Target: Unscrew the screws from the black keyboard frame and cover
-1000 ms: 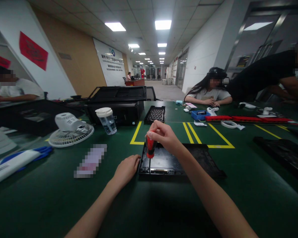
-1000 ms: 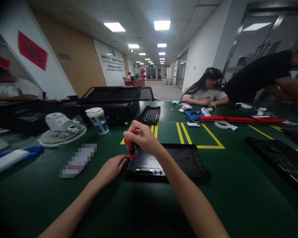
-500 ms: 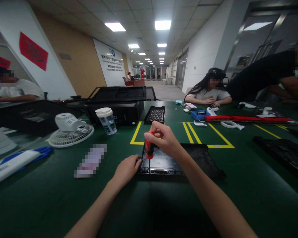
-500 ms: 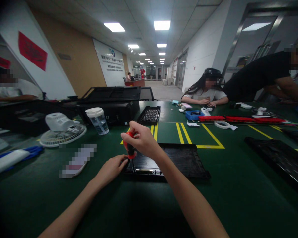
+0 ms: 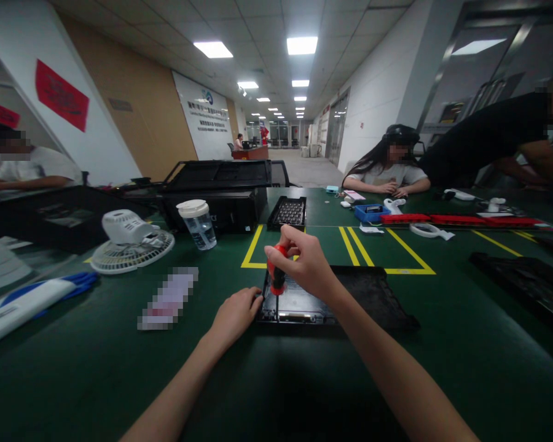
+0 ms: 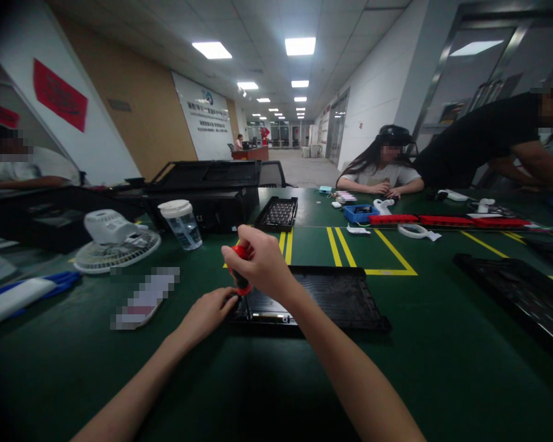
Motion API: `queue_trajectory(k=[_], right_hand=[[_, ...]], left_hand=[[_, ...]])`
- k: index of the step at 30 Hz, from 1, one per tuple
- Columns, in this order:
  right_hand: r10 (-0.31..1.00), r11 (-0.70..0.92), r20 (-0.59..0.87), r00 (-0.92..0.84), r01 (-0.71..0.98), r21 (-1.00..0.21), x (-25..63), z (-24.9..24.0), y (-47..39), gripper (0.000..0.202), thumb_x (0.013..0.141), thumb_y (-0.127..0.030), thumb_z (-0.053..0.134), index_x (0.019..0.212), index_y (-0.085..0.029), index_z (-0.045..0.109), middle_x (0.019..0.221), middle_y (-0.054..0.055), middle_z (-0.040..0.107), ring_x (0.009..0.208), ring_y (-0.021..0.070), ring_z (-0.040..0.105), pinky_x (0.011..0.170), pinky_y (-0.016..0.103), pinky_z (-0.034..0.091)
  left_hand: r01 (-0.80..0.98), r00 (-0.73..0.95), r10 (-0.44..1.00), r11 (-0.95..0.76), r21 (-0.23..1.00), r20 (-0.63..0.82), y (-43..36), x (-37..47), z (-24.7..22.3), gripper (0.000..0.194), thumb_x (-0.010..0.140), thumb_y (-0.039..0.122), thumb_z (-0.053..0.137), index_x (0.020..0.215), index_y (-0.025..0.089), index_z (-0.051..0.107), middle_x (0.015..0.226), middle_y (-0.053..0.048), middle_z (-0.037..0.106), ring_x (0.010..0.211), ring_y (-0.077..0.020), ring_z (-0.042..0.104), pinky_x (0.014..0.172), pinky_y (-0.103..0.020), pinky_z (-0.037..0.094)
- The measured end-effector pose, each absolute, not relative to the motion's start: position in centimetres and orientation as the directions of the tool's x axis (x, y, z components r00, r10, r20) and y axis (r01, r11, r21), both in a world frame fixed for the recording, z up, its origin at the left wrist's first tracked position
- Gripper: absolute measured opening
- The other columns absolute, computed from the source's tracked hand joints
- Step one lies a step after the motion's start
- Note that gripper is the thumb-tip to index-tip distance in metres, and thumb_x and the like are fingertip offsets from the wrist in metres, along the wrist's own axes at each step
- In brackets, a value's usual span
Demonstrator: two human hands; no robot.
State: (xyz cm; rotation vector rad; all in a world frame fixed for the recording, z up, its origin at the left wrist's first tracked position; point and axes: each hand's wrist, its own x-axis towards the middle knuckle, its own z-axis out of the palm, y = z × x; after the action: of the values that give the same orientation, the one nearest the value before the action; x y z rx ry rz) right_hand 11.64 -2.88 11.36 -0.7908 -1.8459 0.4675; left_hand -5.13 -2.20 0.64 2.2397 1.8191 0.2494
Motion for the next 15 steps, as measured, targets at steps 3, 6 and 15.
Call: queue_trajectory(k=[3, 6, 15], right_hand=[[0.692, 0.714, 0.682, -0.235, 0.364, -0.599, 11.5, 11.4, -3.0, 0.029, 0.079, -0.03, 0.052, 0.061, -0.019, 0.033, 0.057, -0.005, 0.035, 0.052, 0.0076, 0.033, 0.048, 0.021, 0.028], [0.678, 0.716, 0.704, -0.21, 0.407, -0.567, 11.4, 11.3, -3.1, 0.03, 0.078, -0.03, 0.052, 0.06, -0.019, 0.032, 0.057, -0.005, 0.034, 0.052, 0.0079, 0.032, 0.048, 0.021, 0.027], [0.625, 0.691, 0.769, -0.133, 0.554, -0.465, 11.2, 11.2, -3.4, 0.031, 0.077, -0.026, 0.052, 0.059, -0.019, 0.027, 0.056, -0.006, 0.031, 0.05, 0.007, 0.031, 0.048, 0.021, 0.024]], left_hand=[[0.93, 0.22, 0.976, -0.207, 0.304, -0.007, -2.0, -5.3, 0.2, 0.033, 0.087, 0.034, 0.036, 0.109, 0.021, 0.057, 0.109, -0.007, 0.062, 0.099, -0.0194, 0.057, 0.085, -0.028, 0.04], [0.915, 0.256, 0.966, -0.252, 0.317, 0.028, -1.7, -5.6, -0.4, 0.033, 0.087, 0.035, 0.035, 0.107, 0.021, 0.057, 0.106, -0.007, 0.063, 0.097, -0.0186, 0.058, 0.084, -0.027, 0.041], [0.924, 0.23, 0.973, -0.217, 0.316, -0.004, -1.7, -5.5, -0.5, 0.034, 0.087, 0.036, 0.034, 0.11, 0.023, 0.056, 0.11, -0.006, 0.062, 0.1, -0.0194, 0.057, 0.086, -0.028, 0.04]])
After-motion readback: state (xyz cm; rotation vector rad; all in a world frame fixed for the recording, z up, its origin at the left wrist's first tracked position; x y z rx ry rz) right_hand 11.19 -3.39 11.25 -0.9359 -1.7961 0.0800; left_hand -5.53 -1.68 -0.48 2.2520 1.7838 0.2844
